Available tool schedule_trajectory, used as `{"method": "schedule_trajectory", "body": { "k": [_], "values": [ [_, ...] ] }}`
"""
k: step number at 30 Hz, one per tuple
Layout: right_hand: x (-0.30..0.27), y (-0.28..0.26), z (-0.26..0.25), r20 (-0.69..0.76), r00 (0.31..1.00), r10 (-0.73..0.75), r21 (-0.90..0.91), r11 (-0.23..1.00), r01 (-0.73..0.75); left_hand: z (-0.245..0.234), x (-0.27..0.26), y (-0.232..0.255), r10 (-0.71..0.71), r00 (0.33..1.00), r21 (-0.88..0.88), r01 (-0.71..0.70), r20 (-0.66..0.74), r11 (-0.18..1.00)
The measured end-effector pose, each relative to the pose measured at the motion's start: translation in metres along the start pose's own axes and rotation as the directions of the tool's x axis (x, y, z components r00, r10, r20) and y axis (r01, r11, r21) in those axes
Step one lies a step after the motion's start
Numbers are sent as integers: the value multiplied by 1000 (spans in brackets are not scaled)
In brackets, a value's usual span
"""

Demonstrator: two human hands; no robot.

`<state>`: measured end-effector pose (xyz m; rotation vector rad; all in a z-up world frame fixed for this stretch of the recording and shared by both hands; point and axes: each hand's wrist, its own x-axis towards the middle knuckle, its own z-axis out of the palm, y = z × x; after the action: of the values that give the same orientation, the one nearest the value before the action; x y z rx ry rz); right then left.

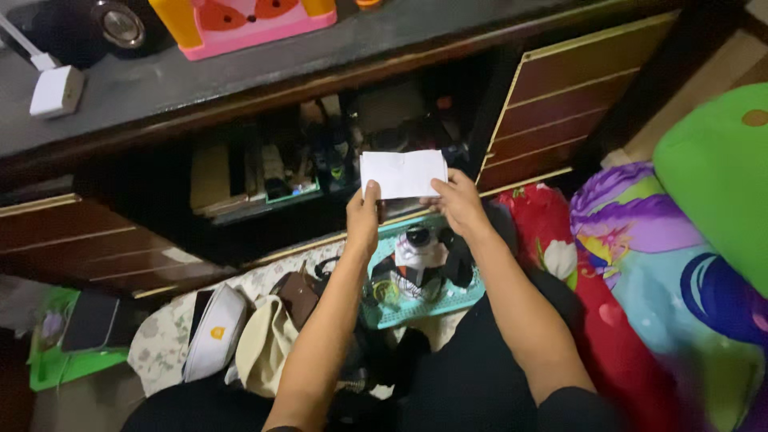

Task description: The person sits on a bed and organizes small items from a teal basket, including folding a white cloth, coiling a cable, and handling papers and a small pouch. Items are moved between the basket and a nearby green tray.

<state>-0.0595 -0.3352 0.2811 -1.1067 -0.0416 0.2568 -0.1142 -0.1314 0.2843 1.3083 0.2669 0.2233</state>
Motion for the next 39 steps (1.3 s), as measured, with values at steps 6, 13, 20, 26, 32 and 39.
{"method": "schedule_trajectory", "body": {
  "k": [6,13,20,26,32,39],
  "values": [
    [65,-28,-23,-108,977,-182,-157,974,164,36,69,-5,-47,984,-239,88,172,967],
    [151,-40,-28,-183,920,-348,-309,908,282,67,159,-28,-108,990,-401,134,86,906],
    [245,-7,-54,-212,696,-686,-849,482,217,83,251,-80,-236,971,-577,166,-48,800],
    [310,32,-52,-129,646,-752,-797,466,384,87,294,-123,-142,990,-678,90,-21,729],
    [346,37,-65,230,673,-703,-949,-9,315,85,310,-142,-69,997,-780,68,32,622],
    [350,45,-58,334,663,-670,-916,-66,395,79,320,-149,-112,994,-736,61,-20,674]
  ]
}}
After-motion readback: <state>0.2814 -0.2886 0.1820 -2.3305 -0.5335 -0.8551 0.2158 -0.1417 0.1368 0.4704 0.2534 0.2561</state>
